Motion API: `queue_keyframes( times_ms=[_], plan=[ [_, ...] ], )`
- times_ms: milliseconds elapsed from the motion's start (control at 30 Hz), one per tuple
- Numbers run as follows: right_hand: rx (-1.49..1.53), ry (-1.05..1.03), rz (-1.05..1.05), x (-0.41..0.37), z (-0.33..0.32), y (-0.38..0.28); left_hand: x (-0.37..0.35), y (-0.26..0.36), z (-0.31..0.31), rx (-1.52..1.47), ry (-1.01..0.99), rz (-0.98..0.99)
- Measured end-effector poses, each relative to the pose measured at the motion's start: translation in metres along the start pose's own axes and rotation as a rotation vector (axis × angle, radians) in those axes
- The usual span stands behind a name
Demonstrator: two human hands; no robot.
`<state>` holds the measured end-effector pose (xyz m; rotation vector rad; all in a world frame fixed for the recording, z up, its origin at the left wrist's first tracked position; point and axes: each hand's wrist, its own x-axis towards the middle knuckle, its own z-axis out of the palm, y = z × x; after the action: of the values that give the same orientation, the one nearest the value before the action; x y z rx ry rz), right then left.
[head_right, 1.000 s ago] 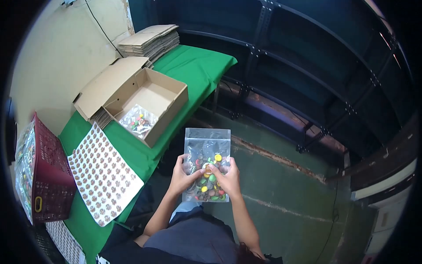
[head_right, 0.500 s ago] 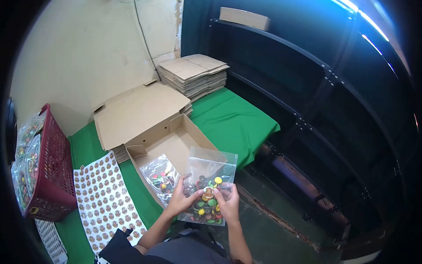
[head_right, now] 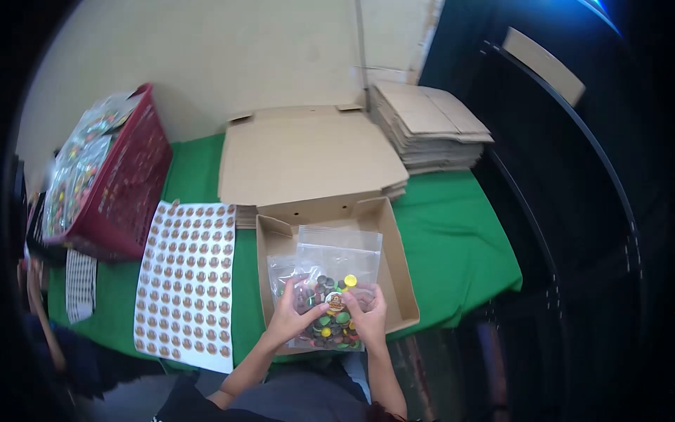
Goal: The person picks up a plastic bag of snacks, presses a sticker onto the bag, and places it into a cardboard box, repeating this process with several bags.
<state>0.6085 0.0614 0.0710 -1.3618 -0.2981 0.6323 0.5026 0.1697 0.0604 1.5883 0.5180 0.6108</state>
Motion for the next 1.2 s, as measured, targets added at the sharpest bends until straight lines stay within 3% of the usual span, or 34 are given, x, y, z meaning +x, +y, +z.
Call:
queue_keyframes(
  times_ms=[200,267,567,700,767,1000,1200],
  plan=[
    [-0.167,-0.448,-0.002,0.046,-0.009,-0.004,0.000,-0.009,0.020,-0.138,0.230,-0.107],
    [-0.171,-0.470,0.018,0.057,-0.015,-0.003,0.001,-0.008,0.032,-0.156,0.281,-0.175],
    [-0.094,-0.529,0.079,0.087,-0.050,-0.004,0.013,-0.009,0.080,-0.179,0.435,-0.114],
    [-0.113,-0.551,0.073,0.095,-0.061,-0.013,0.020,-0.008,0.087,-0.071,0.442,-0.047],
    [-0.176,-0.714,-0.042,0.097,-0.064,-0.025,0.023,-0.008,0.090,-0.143,0.443,-0.070],
    [-0.065,-0.764,0.159,0.118,-0.069,-0.024,0.035,-0.002,0.093,-0.227,0.446,-0.129],
    [-0.079,-0.748,0.176,0.122,-0.071,-0.018,0.042,-0.006,0.091,-0.073,0.417,-0.135]
  ],
)
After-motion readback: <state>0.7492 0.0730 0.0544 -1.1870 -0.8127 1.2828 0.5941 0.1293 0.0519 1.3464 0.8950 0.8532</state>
